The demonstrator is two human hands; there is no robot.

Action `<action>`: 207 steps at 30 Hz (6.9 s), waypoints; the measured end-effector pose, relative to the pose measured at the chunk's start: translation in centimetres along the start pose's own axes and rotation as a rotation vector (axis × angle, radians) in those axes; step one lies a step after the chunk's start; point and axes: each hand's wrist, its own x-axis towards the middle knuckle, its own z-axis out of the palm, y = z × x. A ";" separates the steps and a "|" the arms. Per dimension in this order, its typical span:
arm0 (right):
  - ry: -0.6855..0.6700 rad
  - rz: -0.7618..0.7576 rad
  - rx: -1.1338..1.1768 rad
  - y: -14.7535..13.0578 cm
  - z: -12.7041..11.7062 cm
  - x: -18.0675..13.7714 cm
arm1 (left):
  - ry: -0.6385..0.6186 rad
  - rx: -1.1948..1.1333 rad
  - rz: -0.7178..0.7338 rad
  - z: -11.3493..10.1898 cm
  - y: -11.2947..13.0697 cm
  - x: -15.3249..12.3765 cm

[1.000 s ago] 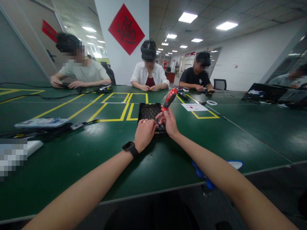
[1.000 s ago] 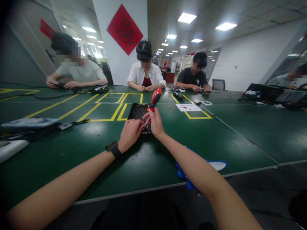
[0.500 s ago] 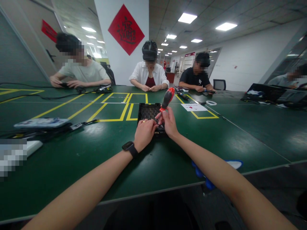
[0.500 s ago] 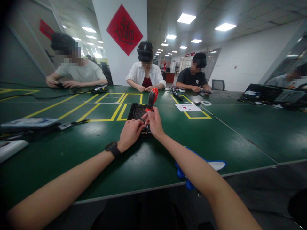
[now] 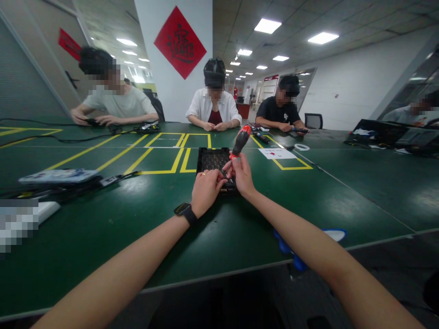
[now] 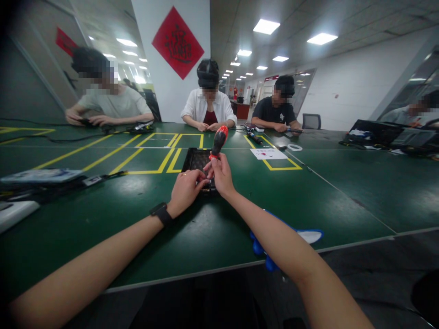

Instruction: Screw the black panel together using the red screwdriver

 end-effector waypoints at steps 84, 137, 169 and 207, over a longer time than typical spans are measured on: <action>0.510 0.369 0.307 3.2 -3.9 2.5 | 0.066 0.018 -0.240 0.0 -1.6 -0.1; 0.381 0.034 0.037 0.5 -1.4 1.2 | -0.031 0.105 -0.095 -1.2 -0.9 -0.1; 0.312 0.003 -0.034 0.6 -1.2 0.9 | -0.084 0.094 0.124 -1.1 0.2 -0.1; 0.348 0.005 -0.016 0.6 -1.4 1.0 | -0.046 0.059 0.093 -1.1 0.1 -0.1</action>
